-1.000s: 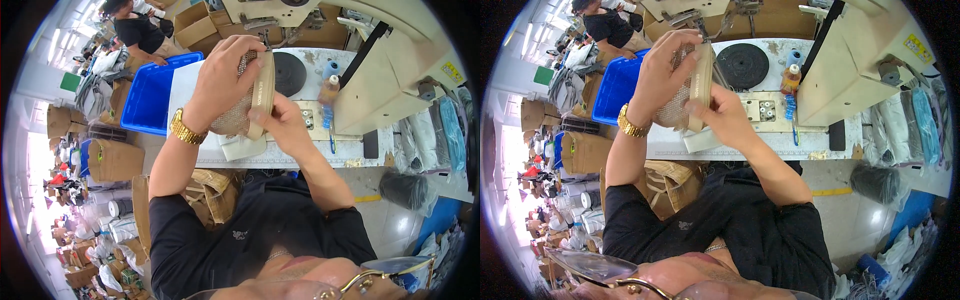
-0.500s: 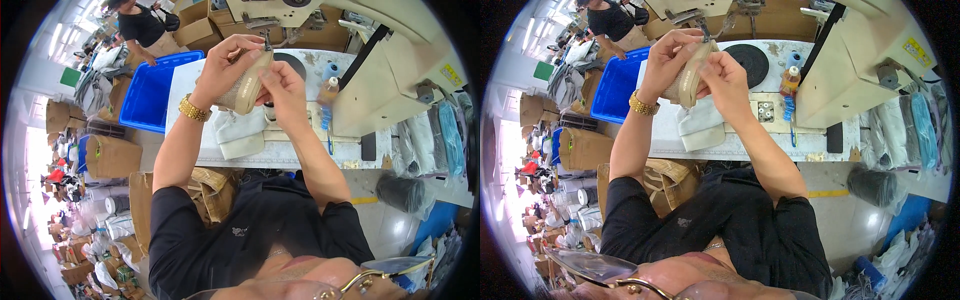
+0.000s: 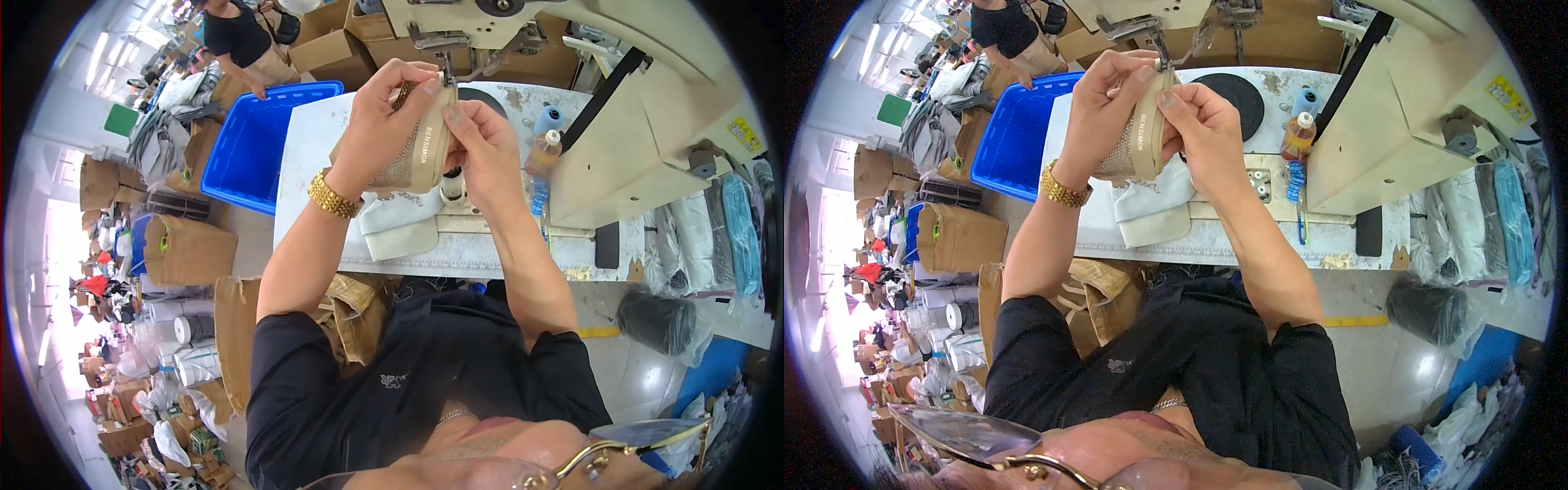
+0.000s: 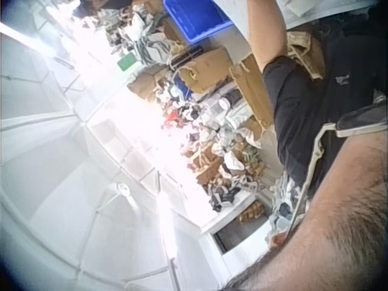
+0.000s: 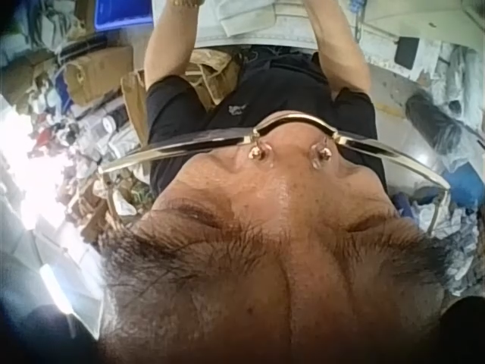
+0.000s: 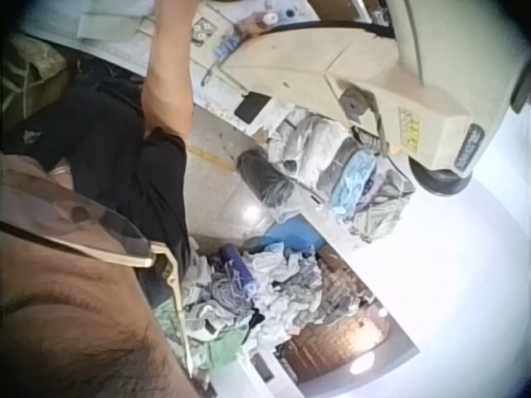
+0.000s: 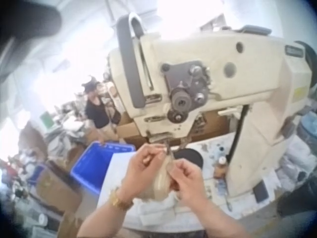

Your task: Sewing and trimming components of a shoe upper using an industrial sewing machine and scissors.

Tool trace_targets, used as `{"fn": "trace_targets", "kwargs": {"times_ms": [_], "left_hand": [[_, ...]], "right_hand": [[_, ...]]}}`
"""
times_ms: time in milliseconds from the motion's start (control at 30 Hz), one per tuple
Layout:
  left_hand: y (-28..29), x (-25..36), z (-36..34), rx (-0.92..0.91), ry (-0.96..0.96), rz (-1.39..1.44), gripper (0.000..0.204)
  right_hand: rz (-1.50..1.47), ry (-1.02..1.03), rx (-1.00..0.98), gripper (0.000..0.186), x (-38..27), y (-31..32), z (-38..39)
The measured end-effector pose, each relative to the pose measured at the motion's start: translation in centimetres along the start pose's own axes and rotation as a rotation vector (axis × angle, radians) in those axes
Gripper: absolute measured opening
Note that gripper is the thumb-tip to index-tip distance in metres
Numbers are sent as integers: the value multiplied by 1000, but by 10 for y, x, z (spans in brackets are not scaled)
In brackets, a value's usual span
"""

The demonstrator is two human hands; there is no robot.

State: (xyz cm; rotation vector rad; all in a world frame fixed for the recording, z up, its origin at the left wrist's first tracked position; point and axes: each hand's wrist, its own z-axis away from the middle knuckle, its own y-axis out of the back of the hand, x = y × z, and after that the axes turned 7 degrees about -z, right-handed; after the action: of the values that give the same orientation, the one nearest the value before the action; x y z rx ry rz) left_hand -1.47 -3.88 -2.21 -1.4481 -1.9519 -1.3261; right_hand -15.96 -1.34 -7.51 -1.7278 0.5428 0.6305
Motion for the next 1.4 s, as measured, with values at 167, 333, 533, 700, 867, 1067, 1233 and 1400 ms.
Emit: {"fn": "trace_targets", "kwargs": {"times_ms": [167,333,533,700,867,1067,1233,1400], "left_hand": [[-9,8,5,101,-8,-93,14],[-8,16,5,139,13,-172,16],[8,28,17,18,-200,-598,28],[13,30,26,-7,-239,-597,36],[10,34,24,-11,-219,-631,35],[10,36,16,-24,-200,-681,36],[11,46,22,-28,-326,-869,36],[6,40,37,40,-328,-811,33]], "right_hand": [[28,-20,-10,22,-13,-5,1],[165,4,-69,26,-18,-3,9],[271,-17,-158,33,-19,3,24],[239,-25,-193,37,-16,0,31],[233,-57,-193,40,-20,0,34],[220,-5,-202,39,-17,2,28],[238,-18,-195,37,-20,0,27],[235,-13,-195,34,-18,-1,25]]}}
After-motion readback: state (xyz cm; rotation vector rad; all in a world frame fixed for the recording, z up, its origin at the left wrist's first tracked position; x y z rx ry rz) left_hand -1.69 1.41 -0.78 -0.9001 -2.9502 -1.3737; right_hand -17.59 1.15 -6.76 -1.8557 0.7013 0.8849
